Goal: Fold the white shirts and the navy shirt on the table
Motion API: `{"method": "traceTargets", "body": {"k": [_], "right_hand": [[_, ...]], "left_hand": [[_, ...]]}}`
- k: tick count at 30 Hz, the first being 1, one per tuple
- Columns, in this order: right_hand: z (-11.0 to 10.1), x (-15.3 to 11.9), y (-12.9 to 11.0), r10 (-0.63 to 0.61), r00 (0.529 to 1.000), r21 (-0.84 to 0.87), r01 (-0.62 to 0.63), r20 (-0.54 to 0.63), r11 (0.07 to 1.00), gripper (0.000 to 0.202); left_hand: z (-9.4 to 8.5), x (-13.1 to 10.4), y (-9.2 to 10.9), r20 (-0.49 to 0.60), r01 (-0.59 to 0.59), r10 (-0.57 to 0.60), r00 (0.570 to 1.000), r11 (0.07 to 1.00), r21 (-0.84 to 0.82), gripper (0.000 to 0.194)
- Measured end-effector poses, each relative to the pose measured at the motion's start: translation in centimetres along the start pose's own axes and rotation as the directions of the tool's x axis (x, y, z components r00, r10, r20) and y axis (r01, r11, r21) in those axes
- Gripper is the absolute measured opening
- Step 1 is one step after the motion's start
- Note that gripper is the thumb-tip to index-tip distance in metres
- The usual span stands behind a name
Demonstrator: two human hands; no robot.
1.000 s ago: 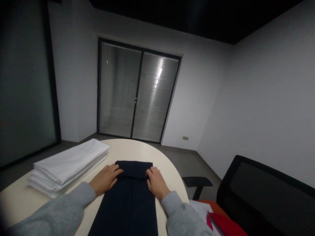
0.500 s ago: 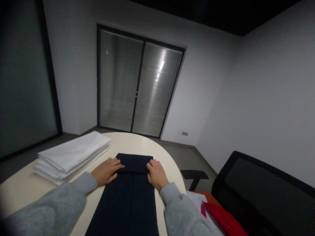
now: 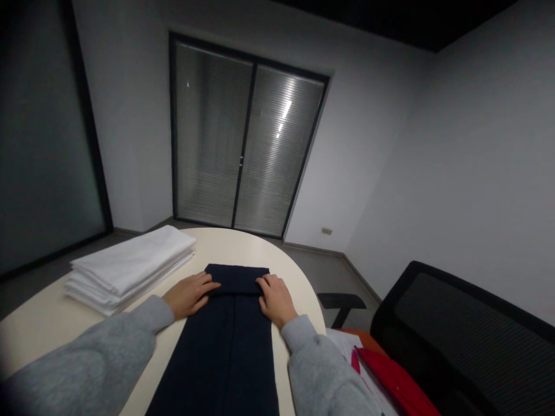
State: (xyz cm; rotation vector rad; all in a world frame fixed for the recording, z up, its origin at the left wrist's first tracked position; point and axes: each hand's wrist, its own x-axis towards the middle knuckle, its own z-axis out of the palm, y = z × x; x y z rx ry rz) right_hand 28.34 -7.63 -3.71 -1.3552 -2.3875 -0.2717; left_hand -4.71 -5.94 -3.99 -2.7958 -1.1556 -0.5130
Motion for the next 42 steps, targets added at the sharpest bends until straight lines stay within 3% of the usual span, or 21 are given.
{"method": "traceTargets", "body": {"k": [7,12,16,21,24,27,31,36,39,42], "right_hand": [[0.1,-0.2,0.0,-0.014,1.0,0.018,0.015,-0.019,1.0,0.052],[0.0,0.3,0.2,0.011,0.996,0.032,-0.008,-0.087,0.999,0.045],[-1.4,1.3,0.3,0.028,0.988,0.041,-0.022,-0.153,0.999,0.032],[-5.9,1.1,-1.2,0.007,0.979,0.049,0.003,-0.202,0.999,0.026],[-9.6,-0.4,-3.0,-0.014,0.981,0.048,0.024,-0.191,0.999,0.026],[-13.2,-2.3,-4.7,-0.04,0.981,0.049,0.051,-0.192,0.998,0.026],[-16.7,-3.9,-5.8,-0.07,0.966,0.064,0.089,-0.25,0.994,0.023],[-19.5,-5.9,-7.5,-0.132,0.958,0.039,0.146,-0.256,0.988,0.021],[-20.2,-9.0,-9.5,-0.196,0.962,0.019,0.203,-0.191,0.979,0.02],[-19.5,-13.2,-11.7,-0.246,0.962,0.015,0.249,-0.118,0.968,0.022]], "left_hand": [[0.2,-0.1,0.0,-0.01,0.006,-0.007,1.0,1.0,-0.019,0.048],[-0.5,0.8,0.1,-0.154,0.124,-0.147,0.977,0.981,-0.151,0.037],[-3.1,2.1,0.4,-0.279,0.141,-0.229,0.933,0.943,-0.303,0.031],[-8.1,2.1,2.5,-0.387,0.086,-0.256,0.886,0.91,-0.405,0.029],[-11.5,0.5,4.9,-0.439,0.069,-0.262,0.859,0.91,-0.408,0.027],[-14.4,-1.4,7.4,-0.456,0.021,-0.226,0.861,0.911,-0.411,0.026],[-16.8,-2.8,9.8,-0.459,-0.006,-0.208,0.864,0.906,-0.422,0.024],[-17.8,-5.2,11.7,-0.455,-0.031,-0.158,0.876,0.924,-0.38,0.022],[-17.3,-8.8,13.1,-0.409,-0.09,-0.043,0.912,0.949,-0.302,0.025],[-15.8,-12.8,14.8,-0.327,-0.145,0.061,0.943,0.96,-0.238,0.033]]}}
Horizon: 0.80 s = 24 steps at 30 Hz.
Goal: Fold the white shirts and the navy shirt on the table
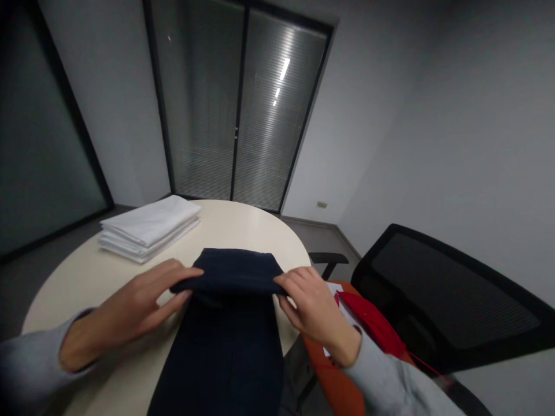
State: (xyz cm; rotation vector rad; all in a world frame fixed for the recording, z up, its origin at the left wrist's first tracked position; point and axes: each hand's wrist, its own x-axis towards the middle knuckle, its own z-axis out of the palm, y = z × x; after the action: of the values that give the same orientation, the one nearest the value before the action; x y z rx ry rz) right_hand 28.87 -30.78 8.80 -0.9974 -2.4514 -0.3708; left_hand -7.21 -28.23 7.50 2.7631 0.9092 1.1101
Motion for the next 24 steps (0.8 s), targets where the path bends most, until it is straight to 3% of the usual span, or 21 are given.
{"method": "traceTargets", "body": {"k": [5,10,15,20,24], "right_hand": [[1.9,-5.1,-4.6,0.011,0.999,0.007,-0.011,0.03,1.0,0.025],[3.6,-7.4,-7.3,0.031,0.999,0.024,-0.031,0.016,0.999,0.026],[3.9,-7.6,-7.8,0.047,0.999,0.014,-0.048,0.017,0.999,0.03],[2.4,-6.7,-7.9,0.025,0.999,-0.01,-0.025,-0.039,1.0,0.031],[3.3,-7.7,-8.3,-0.005,0.997,-0.039,0.001,-0.077,0.999,0.032]], "left_hand": [[2.6,-6.0,2.9,0.08,-0.034,0.027,0.996,0.996,0.082,0.037],[5.0,-9.6,4.2,0.081,-0.091,0.076,0.994,0.974,0.205,0.038],[5.7,-9.8,4.4,0.07,-0.15,0.135,0.988,0.949,0.277,0.042],[5.5,-9.2,4.4,-0.013,-0.109,0.116,0.993,0.962,0.25,0.026],[7.1,-10.8,3.7,-0.047,-0.172,0.19,0.981,0.953,0.249,0.022]]}}
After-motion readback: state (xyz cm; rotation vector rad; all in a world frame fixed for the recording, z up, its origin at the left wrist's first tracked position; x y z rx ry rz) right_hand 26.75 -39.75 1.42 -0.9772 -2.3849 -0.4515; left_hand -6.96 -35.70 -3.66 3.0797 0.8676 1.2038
